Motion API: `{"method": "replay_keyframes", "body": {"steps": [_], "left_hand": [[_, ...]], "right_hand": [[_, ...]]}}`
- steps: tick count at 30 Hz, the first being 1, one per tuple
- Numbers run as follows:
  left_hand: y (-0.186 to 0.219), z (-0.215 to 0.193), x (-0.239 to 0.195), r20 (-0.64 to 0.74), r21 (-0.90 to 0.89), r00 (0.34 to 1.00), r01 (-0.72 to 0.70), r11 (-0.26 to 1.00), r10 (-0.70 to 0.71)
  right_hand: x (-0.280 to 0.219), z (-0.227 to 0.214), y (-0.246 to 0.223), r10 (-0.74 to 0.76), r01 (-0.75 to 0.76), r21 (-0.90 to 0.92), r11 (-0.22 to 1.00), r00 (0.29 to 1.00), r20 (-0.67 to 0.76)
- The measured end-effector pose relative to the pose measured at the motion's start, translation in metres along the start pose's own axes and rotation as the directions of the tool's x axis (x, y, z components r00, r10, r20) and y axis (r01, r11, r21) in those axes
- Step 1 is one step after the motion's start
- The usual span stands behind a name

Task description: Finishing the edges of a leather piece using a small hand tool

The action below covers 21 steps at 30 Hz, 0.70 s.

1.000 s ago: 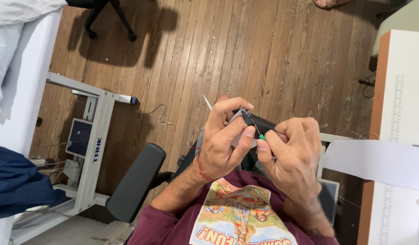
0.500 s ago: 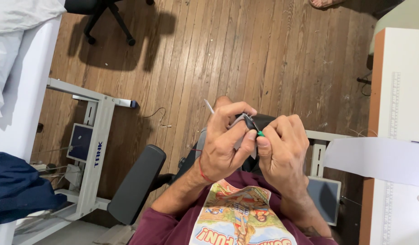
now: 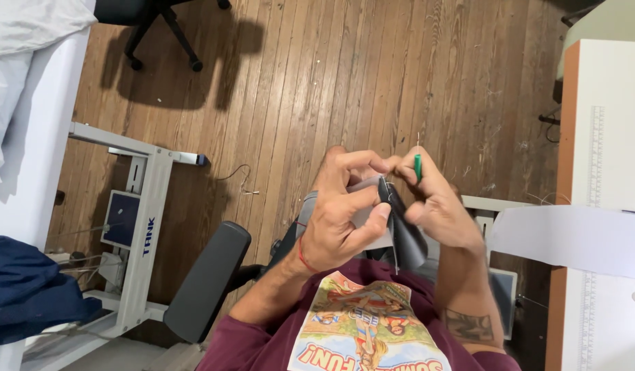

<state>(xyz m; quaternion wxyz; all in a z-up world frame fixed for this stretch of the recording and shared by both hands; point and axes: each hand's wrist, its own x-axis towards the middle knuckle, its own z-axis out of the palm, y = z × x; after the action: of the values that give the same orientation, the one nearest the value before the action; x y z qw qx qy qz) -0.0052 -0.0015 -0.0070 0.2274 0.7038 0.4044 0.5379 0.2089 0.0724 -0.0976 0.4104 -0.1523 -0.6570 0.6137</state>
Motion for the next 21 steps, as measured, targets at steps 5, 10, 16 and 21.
{"method": "replay_keyframes", "body": {"steps": [5,10,16,21], "left_hand": [[0.000,-0.007,0.001,0.051,-0.060,0.998,0.040,0.997,-0.037],[-0.010,-0.002,-0.015,0.127,-0.307,0.983,0.162,0.938,-0.129],[-0.012,0.008,-0.015,0.134,-0.552,0.968,0.250,0.796,-0.211],[-0.020,0.008,-0.020,0.057,-0.412,0.987,0.162,0.897,-0.152]], "right_hand": [[-0.003,0.003,-0.012,0.055,-0.039,0.239,0.970,0.997,-0.058],[0.007,0.026,-0.041,0.052,-0.010,0.526,0.850,0.997,-0.064],[0.026,0.042,-0.058,0.137,-0.041,0.661,0.749,0.986,-0.095],[0.012,0.008,-0.006,0.073,-0.052,0.177,0.983,0.991,-0.114]]}}
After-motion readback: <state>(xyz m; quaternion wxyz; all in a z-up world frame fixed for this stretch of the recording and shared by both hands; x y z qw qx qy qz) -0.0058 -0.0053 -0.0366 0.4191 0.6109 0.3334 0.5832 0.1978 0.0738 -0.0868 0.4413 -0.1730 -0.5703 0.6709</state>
